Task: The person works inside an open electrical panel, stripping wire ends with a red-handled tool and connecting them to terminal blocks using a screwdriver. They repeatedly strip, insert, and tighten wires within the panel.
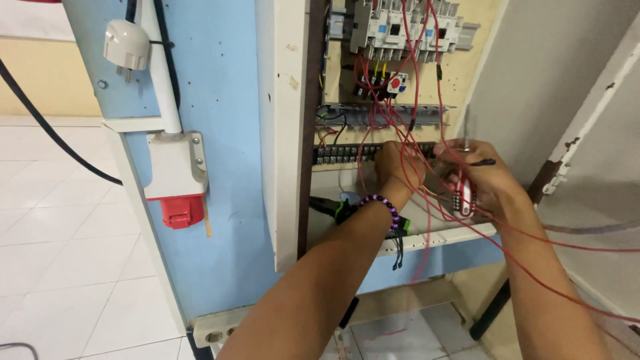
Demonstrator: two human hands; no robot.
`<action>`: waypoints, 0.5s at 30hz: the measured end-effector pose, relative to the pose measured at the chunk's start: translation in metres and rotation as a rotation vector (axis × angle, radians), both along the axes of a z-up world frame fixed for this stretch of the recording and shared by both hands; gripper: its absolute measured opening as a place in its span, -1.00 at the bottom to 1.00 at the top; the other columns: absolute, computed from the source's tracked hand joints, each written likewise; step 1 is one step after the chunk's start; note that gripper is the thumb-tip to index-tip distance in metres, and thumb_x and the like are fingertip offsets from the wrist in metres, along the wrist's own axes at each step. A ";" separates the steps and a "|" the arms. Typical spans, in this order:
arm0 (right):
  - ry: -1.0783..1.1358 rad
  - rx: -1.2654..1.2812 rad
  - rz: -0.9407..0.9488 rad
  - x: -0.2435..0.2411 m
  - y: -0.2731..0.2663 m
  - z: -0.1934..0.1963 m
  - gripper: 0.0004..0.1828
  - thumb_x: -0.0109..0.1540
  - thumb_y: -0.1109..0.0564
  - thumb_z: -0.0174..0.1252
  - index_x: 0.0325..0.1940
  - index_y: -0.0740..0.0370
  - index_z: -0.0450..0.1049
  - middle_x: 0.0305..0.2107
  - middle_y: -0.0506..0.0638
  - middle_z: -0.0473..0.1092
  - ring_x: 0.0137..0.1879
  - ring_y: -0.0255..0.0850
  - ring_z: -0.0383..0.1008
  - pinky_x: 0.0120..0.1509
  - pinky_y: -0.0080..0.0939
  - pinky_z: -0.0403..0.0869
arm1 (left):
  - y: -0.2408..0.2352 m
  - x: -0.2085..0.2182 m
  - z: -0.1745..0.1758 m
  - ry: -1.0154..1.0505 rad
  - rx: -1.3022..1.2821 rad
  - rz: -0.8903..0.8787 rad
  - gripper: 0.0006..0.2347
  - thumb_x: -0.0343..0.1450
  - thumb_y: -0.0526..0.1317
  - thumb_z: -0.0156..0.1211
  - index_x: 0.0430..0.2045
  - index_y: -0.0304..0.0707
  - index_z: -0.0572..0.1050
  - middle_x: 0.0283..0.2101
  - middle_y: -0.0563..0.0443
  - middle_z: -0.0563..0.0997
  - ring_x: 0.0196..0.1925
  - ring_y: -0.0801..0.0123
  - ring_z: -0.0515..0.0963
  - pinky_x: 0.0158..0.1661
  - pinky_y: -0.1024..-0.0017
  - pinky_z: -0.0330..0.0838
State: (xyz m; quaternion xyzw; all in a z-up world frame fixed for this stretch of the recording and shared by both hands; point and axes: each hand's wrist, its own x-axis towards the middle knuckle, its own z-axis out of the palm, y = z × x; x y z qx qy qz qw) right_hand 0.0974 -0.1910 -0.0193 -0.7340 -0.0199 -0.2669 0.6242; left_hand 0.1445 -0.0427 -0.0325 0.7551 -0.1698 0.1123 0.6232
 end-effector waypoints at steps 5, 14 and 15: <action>0.132 -0.598 -0.306 0.045 -0.039 -0.016 -0.40 0.21 -0.18 0.35 0.23 0.14 0.51 -0.13 0.18 0.53 -0.06 0.09 0.59 -0.04 0.20 0.55 | 0.006 -0.015 0.005 -0.004 0.064 0.013 -0.87 0.33 -0.32 0.14 -0.51 -0.28 0.67 -0.43 -0.17 0.71 -0.13 -0.03 0.73 -0.15 0.20 0.65; -0.517 0.418 0.205 -0.200 0.116 -0.024 -0.44 0.37 -0.28 -0.17 0.35 -0.05 0.36 0.38 0.08 0.36 0.56 -0.05 0.34 0.53 -0.01 0.37 | 0.046 -0.039 0.009 0.001 -0.009 -0.012 -0.83 0.40 -0.29 0.11 -0.44 -0.38 0.66 -0.31 -0.32 0.70 -0.02 -0.15 0.69 -0.09 0.10 0.64; -0.515 0.412 0.199 -0.221 0.105 -0.053 -0.44 0.37 -0.28 -0.17 0.35 -0.05 0.36 0.38 0.08 0.36 0.56 -0.05 0.34 0.53 -0.01 0.37 | 0.048 -0.044 0.008 0.003 -0.014 -0.019 -0.83 0.40 -0.29 0.11 -0.44 -0.38 0.66 -0.31 -0.32 0.70 -0.02 -0.15 0.69 -0.09 0.10 0.64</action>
